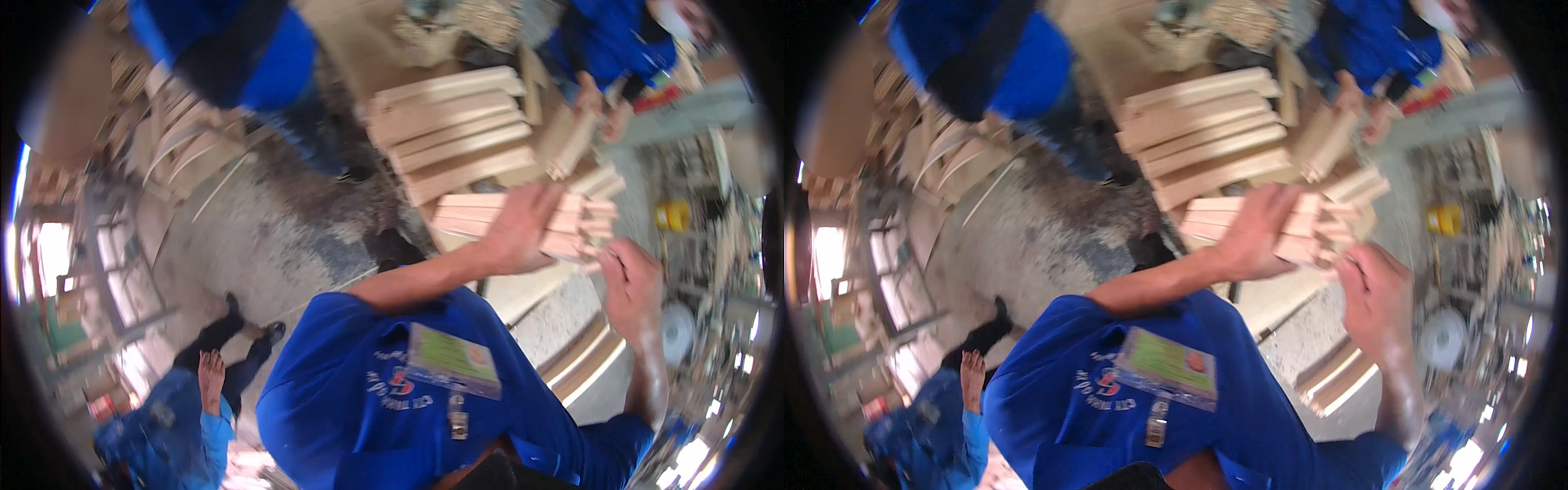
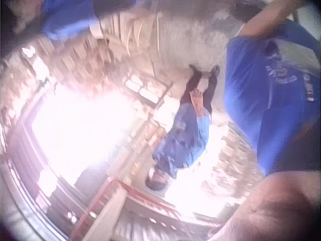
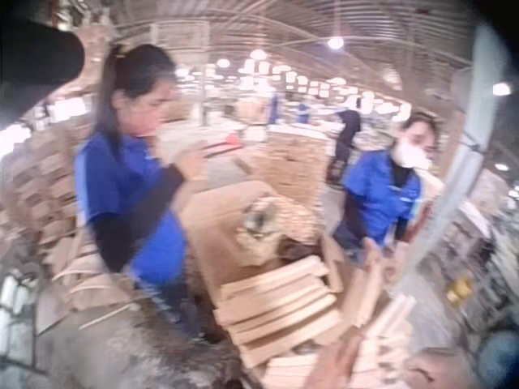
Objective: The person inserts small wooden dowels into pre-drilled holes on a wooden frame component. They use a hammer to tap the dowels flush with the surface. The person repeats this process for multiple dowels on the same piece and then moves to a new piece.
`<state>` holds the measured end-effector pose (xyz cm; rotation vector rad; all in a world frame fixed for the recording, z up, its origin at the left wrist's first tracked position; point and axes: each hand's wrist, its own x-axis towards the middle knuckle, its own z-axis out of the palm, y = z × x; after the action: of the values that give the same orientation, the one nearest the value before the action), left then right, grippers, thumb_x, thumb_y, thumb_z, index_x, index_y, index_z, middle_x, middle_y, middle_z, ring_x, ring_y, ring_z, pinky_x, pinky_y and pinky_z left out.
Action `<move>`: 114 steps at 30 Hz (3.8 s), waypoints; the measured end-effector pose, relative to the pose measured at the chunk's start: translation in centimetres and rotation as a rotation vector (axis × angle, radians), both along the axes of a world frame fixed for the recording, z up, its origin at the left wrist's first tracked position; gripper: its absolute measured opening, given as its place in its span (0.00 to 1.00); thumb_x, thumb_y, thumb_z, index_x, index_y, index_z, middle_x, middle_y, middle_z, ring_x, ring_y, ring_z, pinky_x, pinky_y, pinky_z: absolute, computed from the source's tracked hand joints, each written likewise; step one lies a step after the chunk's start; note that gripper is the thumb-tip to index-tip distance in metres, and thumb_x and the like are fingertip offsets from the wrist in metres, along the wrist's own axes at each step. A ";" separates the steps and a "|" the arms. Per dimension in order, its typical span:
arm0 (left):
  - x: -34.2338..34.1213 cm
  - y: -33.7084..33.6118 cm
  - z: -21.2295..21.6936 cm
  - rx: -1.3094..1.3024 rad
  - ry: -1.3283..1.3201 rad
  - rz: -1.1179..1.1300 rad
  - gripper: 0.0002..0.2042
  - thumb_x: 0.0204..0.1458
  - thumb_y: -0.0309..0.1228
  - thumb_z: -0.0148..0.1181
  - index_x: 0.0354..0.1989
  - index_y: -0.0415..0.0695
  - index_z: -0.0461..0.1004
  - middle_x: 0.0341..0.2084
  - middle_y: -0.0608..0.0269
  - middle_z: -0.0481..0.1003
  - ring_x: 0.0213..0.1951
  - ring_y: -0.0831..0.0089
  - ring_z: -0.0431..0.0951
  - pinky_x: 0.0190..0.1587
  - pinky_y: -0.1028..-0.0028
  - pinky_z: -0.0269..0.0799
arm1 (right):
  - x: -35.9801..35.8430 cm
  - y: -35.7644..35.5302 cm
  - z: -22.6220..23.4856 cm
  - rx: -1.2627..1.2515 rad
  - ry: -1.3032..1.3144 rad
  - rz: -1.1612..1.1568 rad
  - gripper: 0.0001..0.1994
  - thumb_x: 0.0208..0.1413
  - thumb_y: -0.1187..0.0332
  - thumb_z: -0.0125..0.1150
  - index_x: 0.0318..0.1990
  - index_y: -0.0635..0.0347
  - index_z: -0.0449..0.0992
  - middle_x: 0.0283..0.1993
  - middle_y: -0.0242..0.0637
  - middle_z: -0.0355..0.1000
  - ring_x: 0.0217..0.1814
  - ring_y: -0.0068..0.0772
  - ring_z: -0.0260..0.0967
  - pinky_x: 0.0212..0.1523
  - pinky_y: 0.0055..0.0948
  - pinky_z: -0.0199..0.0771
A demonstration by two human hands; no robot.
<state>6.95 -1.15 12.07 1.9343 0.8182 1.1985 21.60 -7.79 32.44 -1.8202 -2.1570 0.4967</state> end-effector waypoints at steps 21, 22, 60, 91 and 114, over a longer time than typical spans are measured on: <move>-2.2 -0.7 1.1 -0.009 -0.159 0.110 0.56 0.31 0.41 0.82 0.72 0.39 0.56 0.53 0.44 0.66 0.56 0.44 0.68 0.61 0.50 0.63 | 5.2 -1.8 -0.8 -0.138 0.291 -0.165 0.11 0.73 0.71 0.57 0.57 0.67 0.75 0.43 0.36 0.76 0.40 0.21 0.74 0.37 0.19 0.74; -2.2 -0.8 1.0 -0.011 -0.159 0.108 0.56 0.31 0.42 0.82 0.72 0.39 0.56 0.54 0.43 0.66 0.57 0.44 0.68 0.61 0.50 0.63 | 5.1 -1.9 -0.8 -0.119 0.262 -0.162 0.11 0.73 0.72 0.57 0.57 0.67 0.75 0.44 0.36 0.76 0.40 0.21 0.74 0.38 0.19 0.74; -0.6 0.1 2.3 -0.130 -0.092 -0.033 0.43 0.38 0.28 0.74 0.68 0.38 0.62 0.53 0.54 0.68 0.55 0.61 0.73 0.61 0.61 0.70 | 0.3 0.1 0.2 0.193 -0.083 0.177 0.09 0.65 0.68 0.64 0.43 0.64 0.72 0.36 0.46 0.74 0.38 0.51 0.79 0.35 0.46 0.78; -3.2 2.5 2.1 -0.319 -0.193 -0.213 0.30 0.46 0.18 0.71 0.60 0.31 0.69 0.46 0.55 0.78 0.42 0.71 0.79 0.47 0.68 0.79 | 3.0 -9.3 -28.8 -0.239 0.938 -0.946 0.14 0.72 0.57 0.59 0.54 0.58 0.76 0.25 0.30 0.66 0.23 0.22 0.64 0.21 0.31 0.67; 3.5 -0.9 4.8 -0.284 -0.045 -0.820 0.42 0.40 0.28 0.75 0.67 0.41 0.62 0.52 0.60 0.73 0.52 0.69 0.75 0.58 0.64 0.73 | 4.2 -14.4 6.9 0.415 0.179 -0.581 0.23 0.69 0.72 0.61 0.71 0.61 0.71 0.37 0.49 0.80 0.32 0.31 0.76 0.35 0.36 0.74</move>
<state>10.49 -2.01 16.84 1.7176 0.1060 0.5828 25.81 -22.20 39.29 -1.9394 -1.3845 0.0642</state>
